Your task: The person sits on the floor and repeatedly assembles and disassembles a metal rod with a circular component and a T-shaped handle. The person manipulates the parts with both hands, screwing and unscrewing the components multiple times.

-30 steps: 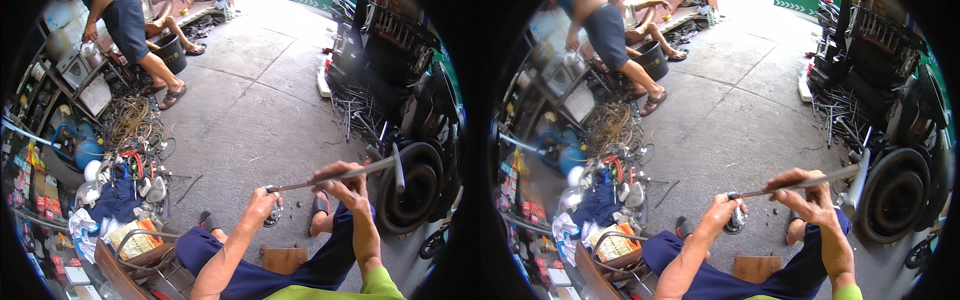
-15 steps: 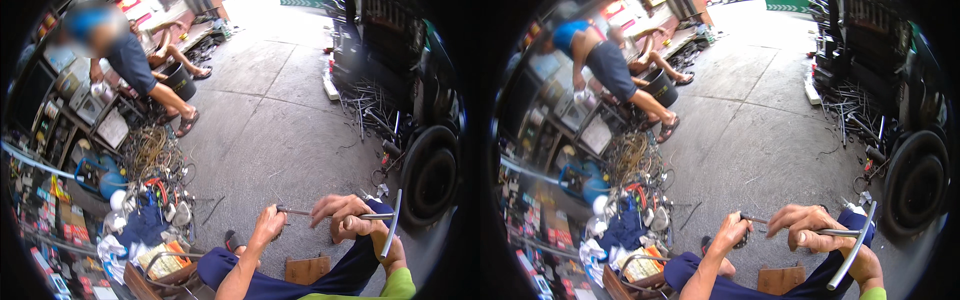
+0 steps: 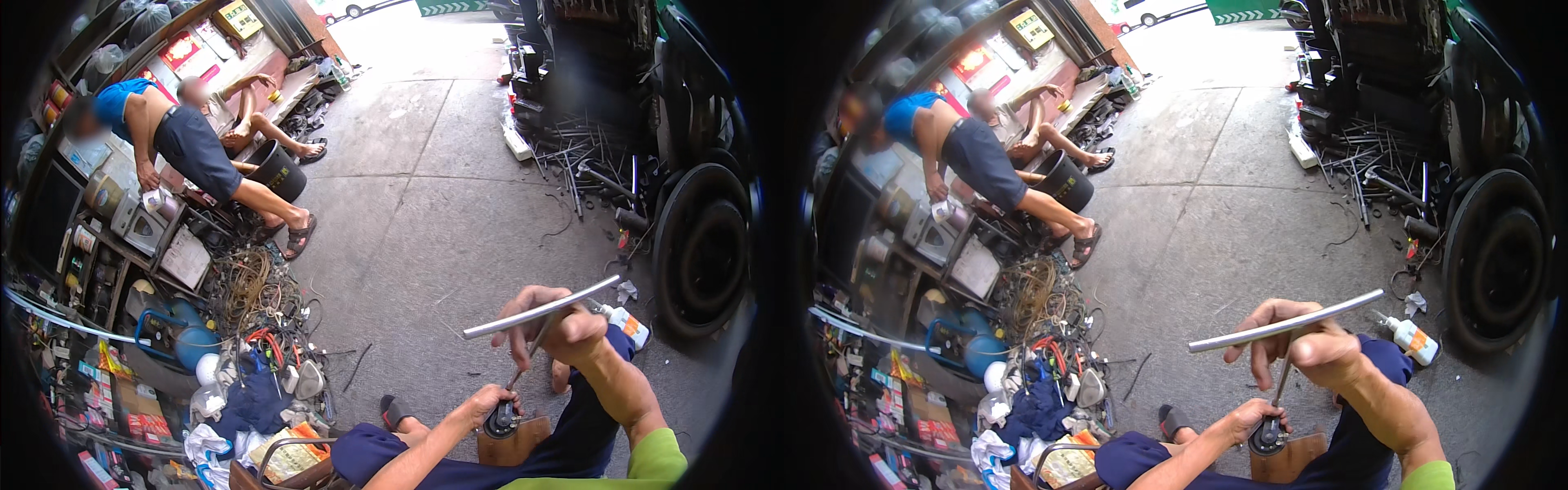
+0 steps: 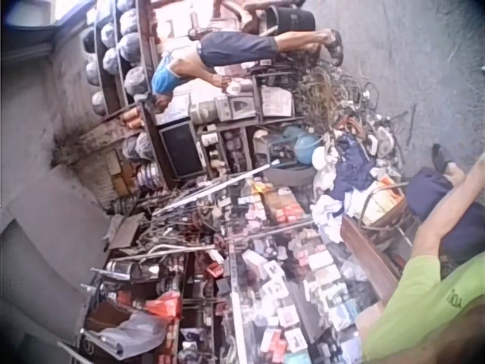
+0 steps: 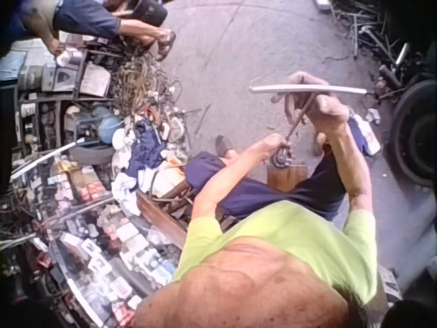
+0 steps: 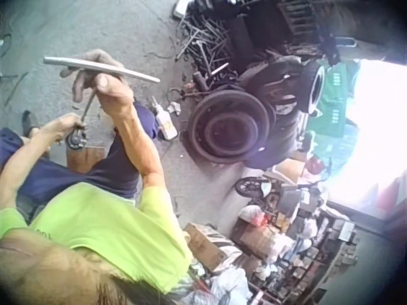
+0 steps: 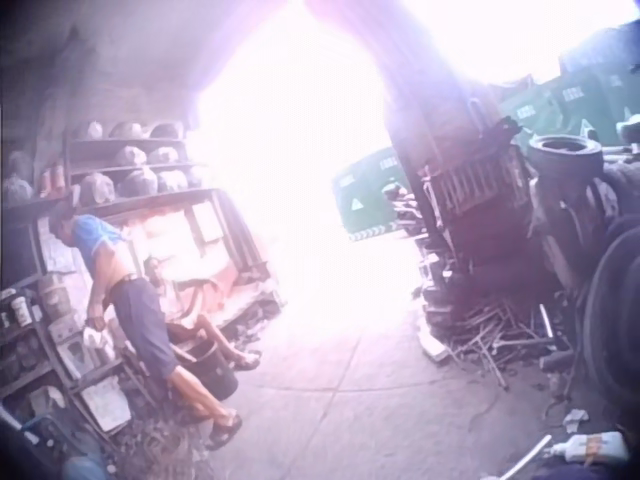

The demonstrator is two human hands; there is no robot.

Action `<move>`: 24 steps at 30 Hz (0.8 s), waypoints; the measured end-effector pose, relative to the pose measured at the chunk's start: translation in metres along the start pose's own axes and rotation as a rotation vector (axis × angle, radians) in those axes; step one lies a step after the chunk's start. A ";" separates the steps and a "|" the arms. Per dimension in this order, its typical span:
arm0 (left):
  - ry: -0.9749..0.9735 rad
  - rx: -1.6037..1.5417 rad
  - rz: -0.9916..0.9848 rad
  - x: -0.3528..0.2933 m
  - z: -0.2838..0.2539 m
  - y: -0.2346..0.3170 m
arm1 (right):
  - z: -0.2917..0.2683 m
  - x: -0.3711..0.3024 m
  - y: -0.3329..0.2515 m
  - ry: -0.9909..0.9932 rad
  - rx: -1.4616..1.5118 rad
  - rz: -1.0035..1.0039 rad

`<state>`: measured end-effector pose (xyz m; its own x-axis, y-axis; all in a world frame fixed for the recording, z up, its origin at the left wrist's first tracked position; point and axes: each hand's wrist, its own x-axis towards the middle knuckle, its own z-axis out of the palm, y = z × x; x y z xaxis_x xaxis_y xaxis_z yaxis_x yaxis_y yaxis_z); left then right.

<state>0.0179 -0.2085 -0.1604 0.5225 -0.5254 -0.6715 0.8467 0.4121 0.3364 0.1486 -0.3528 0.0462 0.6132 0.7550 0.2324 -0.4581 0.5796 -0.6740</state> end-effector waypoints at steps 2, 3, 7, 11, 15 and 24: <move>-0.028 0.016 0.020 -0.005 0.005 0.004 | -0.009 -0.003 -0.007 -0.057 0.025 -0.009; -0.042 0.054 0.035 -0.007 0.007 0.005 | -0.009 -0.005 -0.010 -0.010 -0.098 -0.030; -0.038 0.174 0.015 -0.019 0.011 0.006 | -0.002 -0.005 -0.016 0.038 -0.485 -0.245; -0.083 0.240 -0.048 -0.022 0.008 -0.002 | 0.002 -0.007 -0.015 0.011 -0.849 -0.487; -0.004 0.368 -0.046 -0.031 0.010 -0.005 | 0.011 -0.015 -0.021 -0.062 -0.919 -0.439; 0.051 0.715 0.016 -0.029 -0.034 -0.036 | 0.005 -0.035 -0.011 -0.455 -1.478 -0.678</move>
<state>-0.0309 -0.1824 -0.1752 0.5452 -0.4806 -0.6869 0.7060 -0.1786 0.6853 0.1286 -0.3842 0.0493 0.0902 0.6819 0.7259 0.9044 0.2491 -0.3464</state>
